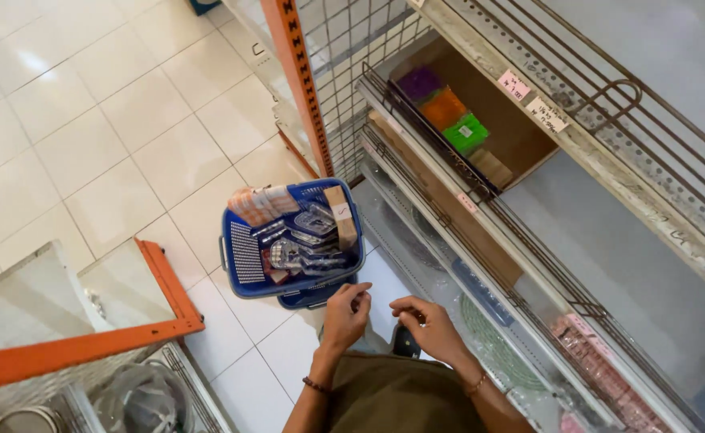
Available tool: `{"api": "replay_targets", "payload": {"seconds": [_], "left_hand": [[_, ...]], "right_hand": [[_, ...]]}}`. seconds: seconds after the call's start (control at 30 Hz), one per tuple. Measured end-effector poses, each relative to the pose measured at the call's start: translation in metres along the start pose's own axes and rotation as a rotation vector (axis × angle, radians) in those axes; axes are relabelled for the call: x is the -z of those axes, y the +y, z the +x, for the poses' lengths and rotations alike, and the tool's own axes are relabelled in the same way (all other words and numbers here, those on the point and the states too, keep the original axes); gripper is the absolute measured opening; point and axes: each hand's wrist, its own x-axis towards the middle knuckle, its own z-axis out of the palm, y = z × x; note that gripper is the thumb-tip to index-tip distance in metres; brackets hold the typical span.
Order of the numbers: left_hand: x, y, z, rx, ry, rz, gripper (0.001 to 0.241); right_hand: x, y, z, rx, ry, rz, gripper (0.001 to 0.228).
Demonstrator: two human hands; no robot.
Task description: Organize grocery items on a shelf and wipe the shelf clean.
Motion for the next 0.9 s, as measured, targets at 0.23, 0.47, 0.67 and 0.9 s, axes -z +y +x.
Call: {"api": "replay_targets", "payload": {"seconds": [0.23, 0.47, 0.67, 0.9], "left_hand": [[0.045, -0.131, 0.095, -0.096, -0.013, 0.324, 0.020], [0.059, -0.244, 0.157, 0.273, -0.100, 0.521, 0.032], [0.043, -0.274, 0.179, 0.368, -0.121, 0.720, 0.041], [0.045, -0.328, 0.186, 0.156, -0.240, 0.738, 0.022]], "right_hand": [[-0.031, -0.024, 0.050, -0.064, 0.096, 0.044, 0.022], [-0.063, -0.025, 0.064, -0.112, 0.193, 0.067, 0.026], [-0.078, -0.031, 0.062, -0.277, 0.262, 0.070, 0.028], [-0.088, -0.023, 0.059, -0.256, 0.387, 0.125, 0.030]]}}
